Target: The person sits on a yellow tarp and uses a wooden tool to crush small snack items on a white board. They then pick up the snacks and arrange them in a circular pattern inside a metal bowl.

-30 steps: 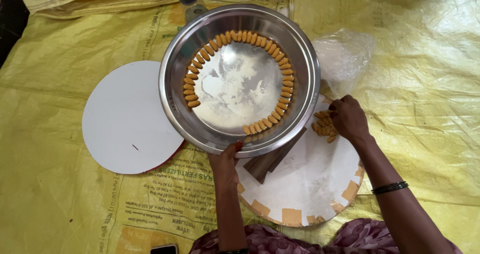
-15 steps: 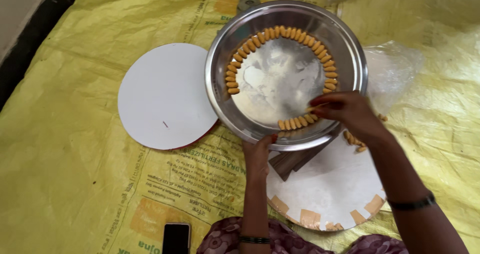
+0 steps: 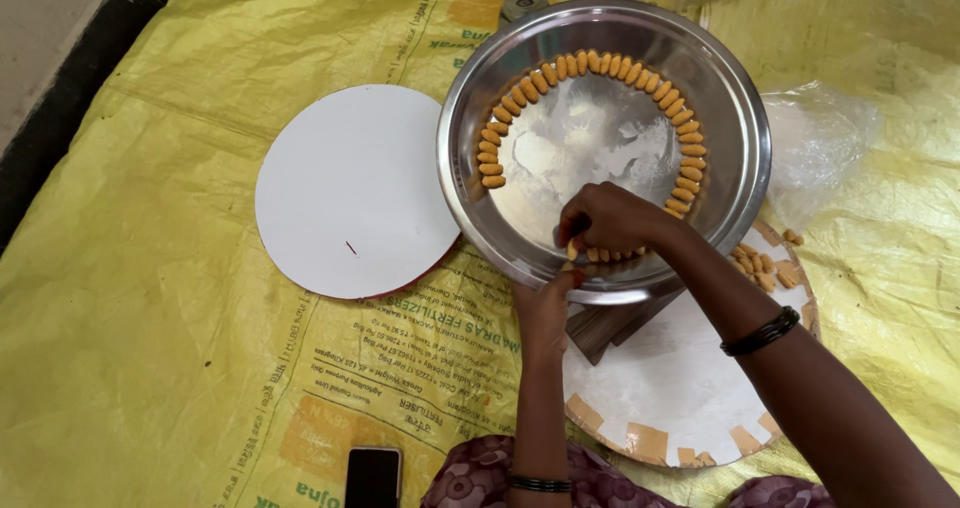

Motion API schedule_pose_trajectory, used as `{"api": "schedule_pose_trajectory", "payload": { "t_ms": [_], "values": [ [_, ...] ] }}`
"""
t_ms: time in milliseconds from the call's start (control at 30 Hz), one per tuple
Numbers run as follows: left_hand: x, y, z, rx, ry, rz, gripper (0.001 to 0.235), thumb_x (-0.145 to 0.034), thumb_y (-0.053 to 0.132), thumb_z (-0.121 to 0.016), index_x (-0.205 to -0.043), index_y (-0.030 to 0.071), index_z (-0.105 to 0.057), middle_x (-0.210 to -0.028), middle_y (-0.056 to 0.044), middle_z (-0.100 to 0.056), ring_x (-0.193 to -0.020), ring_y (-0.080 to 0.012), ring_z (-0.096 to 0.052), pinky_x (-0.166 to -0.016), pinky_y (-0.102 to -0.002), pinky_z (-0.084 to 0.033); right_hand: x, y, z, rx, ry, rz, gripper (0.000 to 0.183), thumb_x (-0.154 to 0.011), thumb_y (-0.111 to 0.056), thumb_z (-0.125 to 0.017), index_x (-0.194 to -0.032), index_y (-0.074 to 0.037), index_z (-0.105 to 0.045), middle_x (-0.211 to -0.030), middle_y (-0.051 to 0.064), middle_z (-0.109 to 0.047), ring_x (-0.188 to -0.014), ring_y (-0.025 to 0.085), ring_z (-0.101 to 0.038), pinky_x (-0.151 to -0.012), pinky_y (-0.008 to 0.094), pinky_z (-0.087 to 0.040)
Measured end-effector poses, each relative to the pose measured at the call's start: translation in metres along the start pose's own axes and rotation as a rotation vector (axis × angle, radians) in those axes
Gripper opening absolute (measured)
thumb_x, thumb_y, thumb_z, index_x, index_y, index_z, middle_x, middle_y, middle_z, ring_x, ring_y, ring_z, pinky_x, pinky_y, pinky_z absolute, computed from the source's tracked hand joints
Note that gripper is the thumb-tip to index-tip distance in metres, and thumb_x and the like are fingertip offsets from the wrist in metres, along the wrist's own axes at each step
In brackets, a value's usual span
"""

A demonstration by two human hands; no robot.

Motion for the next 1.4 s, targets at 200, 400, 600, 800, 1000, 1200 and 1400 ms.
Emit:
{"api": "schedule_pose_trajectory", "payload": {
  "t_ms": [200, 400, 600, 800, 1000, 1200, 1400],
  "values": [
    [0.003, 0.005, -0.002, -0.017, 0.002, 0.006, 0.052, -0.075, -0.008, -0.066, -0.126, -0.01, -0.056, -0.119, -0.022, -0.067, -0.106, -0.0298, -0.068, -0.095, -0.039, -0.053, 0.002, 0.003, 0.004, 0.042, 0.01, -0.032, 0.024, -0.079, 0.005, -0.073, -0.098, -0.007, -0.083, -0.099, 0.005, -0.082, -0.092, 0.016, -0.078, -0.086, 0.031, -0.061],
    [0.003, 0.005, -0.002, -0.023, 0.013, 0.008, 0.052, -0.075, -0.007, -0.067, -0.125, -0.01, -0.057, -0.118, -0.021, -0.068, -0.107, -0.0296, -0.069, -0.097, -0.038, -0.053, -0.001, 0.008, 0.003, 0.042, 0.011, -0.068, 0.02, -0.08, 0.001, -0.075, -0.097, -0.007, -0.082, -0.099, 0.006, -0.082, -0.09, 0.017, -0.079, -0.084, 0.031, -0.061],
    [0.003, 0.004, 0.0, -0.045, 0.028, 0.012, 0.051, -0.075, -0.008, -0.067, -0.125, -0.011, -0.057, -0.118, -0.022, -0.068, -0.105, -0.03, -0.069, -0.097, -0.038, -0.053, 0.008, 0.009, 0.003, 0.029, 0.104, 0.004, 0.024, -0.08, 0.002, -0.072, -0.1, -0.008, -0.081, -0.097, 0.005, -0.081, -0.088, 0.015, -0.079, -0.084, 0.031, -0.061],
    [0.001, 0.003, -0.001, -0.015, 0.014, 0.002, 0.051, -0.076, -0.01, -0.067, -0.125, -0.012, -0.056, -0.117, -0.022, -0.068, -0.104, -0.0296, -0.07, -0.095, -0.037, -0.056, 0.024, 0.007, 0.004, 0.322, 0.101, -0.221, 0.017, -0.082, -0.012, -0.079, -0.099, -0.012, -0.08, -0.095, 0.006, -0.08, -0.087, 0.02, -0.075, -0.08, 0.035, -0.058],
    [0.004, 0.005, -0.003, -0.001, 0.009, 0.031, 0.054, -0.077, -0.009, -0.066, -0.129, -0.011, -0.053, -0.12, -0.023, -0.066, -0.105, -0.0291, -0.07, -0.096, -0.036, -0.056, 0.026, 0.005, -0.004, 0.325, 0.112, -0.179, 0.021, -0.081, -0.008, -0.077, -0.1, -0.015, -0.081, -0.096, 0.003, -0.081, -0.085, 0.018, -0.076, -0.077, 0.034, -0.058],
    [0.002, 0.005, -0.002, -0.006, 0.029, 0.031, 0.062, -0.076, -0.011, -0.065, -0.136, -0.008, -0.047, -0.124, -0.022, -0.063, -0.109, -0.0286, -0.067, -0.097, -0.036, -0.054, 0.025, 0.006, -0.002, 0.165, 0.207, -0.09, 0.023, -0.079, -0.01, -0.078, -0.101, -0.015, -0.081, -0.097, 0.003, -0.081, -0.086, 0.017, -0.076, -0.078, 0.033, -0.056],
    [-0.001, 0.001, 0.0, 0.007, 0.009, 0.005, 0.064, -0.076, -0.011, -0.065, -0.137, -0.008, -0.046, -0.124, -0.022, -0.062, -0.11, -0.0287, -0.065, -0.096, -0.037, -0.052, 0.02, -0.001, -0.012, 0.205, 0.171, -0.065, 0.018, -0.083, -0.012, -0.076, -0.1, -0.014, -0.083, -0.096, 0.004, -0.079, -0.083, 0.018, -0.075, -0.076, 0.035, -0.056]
  ]
}}
Point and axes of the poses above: each hand's wrist, its own x-axis away from the middle knuckle, its own z-axis out of the back of the hand, y = z × x, the point moved 4 cm from there along -x, towards the middle knuckle
